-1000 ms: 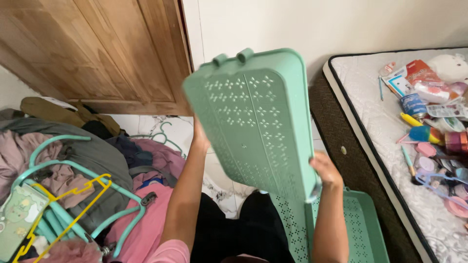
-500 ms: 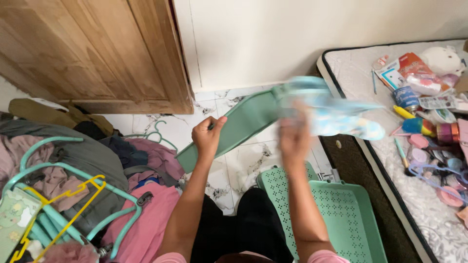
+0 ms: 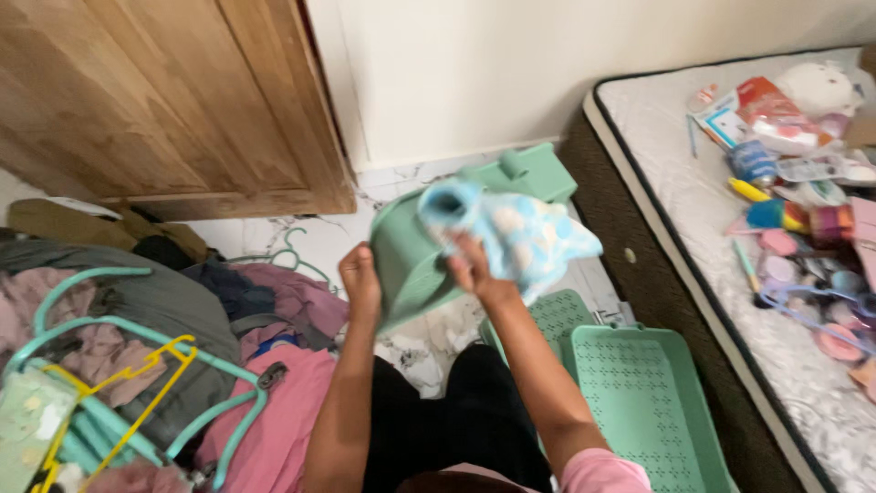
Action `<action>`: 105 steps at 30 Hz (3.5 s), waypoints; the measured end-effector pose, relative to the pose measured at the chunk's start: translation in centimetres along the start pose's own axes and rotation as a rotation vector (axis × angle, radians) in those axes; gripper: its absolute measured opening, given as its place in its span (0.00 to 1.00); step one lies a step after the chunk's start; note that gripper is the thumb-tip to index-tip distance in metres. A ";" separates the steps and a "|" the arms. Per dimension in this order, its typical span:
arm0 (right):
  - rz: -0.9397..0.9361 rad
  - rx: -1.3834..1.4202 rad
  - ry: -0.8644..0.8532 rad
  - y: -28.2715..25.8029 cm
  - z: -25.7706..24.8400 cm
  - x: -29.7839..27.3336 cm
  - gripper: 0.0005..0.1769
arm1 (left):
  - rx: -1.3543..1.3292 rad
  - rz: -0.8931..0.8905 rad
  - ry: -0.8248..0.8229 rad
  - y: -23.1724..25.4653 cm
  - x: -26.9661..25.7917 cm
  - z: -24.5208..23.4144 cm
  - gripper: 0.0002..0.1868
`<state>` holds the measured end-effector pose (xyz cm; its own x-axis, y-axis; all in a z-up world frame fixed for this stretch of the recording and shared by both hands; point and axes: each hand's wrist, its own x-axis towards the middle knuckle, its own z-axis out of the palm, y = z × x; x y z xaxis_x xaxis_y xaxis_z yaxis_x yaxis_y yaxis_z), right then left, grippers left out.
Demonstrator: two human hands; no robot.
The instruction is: The person wipes the interior and exterior of green plastic trays with a cloth, then attaches the trays to a wheeled metal frame. The person handles hangers and other items on the floor while assembling the cart.
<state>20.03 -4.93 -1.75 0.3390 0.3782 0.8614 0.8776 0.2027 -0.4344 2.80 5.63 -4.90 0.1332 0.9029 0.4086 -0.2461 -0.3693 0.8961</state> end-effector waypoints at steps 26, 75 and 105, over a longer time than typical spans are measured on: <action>1.153 0.735 0.290 4.1 3.1 -5.9 0.31 | -0.654 -0.510 0.487 5.0 2.7 1.3 0.35; 0.422 0.189 -0.262 -1.1 4.1 2.5 0.32 | -0.354 -0.420 -0.251 -0.3 1.9 0.1 0.39; 1.109 0.054 0.109 18.2 2.7 -6.5 0.12 | 0.633 0.204 -0.572 -17.1 6.9 10.4 0.12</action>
<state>32.92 -1.28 -15.97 0.9559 0.2936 0.0068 0.0555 -0.1578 -0.9859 17.88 15.91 -15.63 0.6472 0.6200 0.4435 0.2387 -0.7174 0.6545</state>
